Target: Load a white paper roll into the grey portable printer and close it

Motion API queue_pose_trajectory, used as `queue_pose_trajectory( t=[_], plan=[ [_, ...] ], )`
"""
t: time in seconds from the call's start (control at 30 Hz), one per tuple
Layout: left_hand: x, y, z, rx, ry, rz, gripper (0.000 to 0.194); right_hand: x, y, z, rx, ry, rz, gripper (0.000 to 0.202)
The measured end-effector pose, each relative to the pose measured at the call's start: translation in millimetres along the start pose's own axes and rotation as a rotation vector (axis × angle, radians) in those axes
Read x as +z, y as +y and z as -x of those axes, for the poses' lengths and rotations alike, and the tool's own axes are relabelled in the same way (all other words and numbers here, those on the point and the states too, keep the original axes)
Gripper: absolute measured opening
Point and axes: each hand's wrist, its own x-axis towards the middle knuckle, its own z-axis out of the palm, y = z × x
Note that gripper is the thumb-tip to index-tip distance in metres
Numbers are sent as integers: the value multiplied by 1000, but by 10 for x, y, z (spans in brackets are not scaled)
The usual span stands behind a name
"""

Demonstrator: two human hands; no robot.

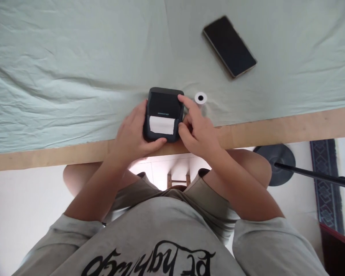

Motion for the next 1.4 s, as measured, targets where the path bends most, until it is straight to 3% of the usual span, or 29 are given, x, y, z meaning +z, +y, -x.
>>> queue_pose_trajectory(
  t=[0.3, 0.5, 0.6, 0.77, 1.13, 1.23, 1.4],
  plan=[
    [-87, -25, -6, -3, -74, -19, 111, -6, -3, -5, -12, -6, 4, 52],
    [-69, -30, -12, -31, -53, 16, 111, -53, -78, -14, 88, -76, 21, 53],
    [-34, -81, -15, -32, 44, 191, 94, -63, -106, -23, 110, -91, 29, 56],
    [21, -160, -23, -123, 235, 531, 41, -50, -103, -23, 102, -87, 39, 59],
    [33, -130, -61, -173, 309, 600, 15, -73, -119, -22, 147, -131, 94, 57],
    [26, -120, -66, -205, 312, 591, 17, -76, -132, -22, 159, -135, 109, 58],
    [-46, -42, -56, -258, 304, 630, 49, -71, -138, -25, 153, -129, 112, 58]
  ],
)
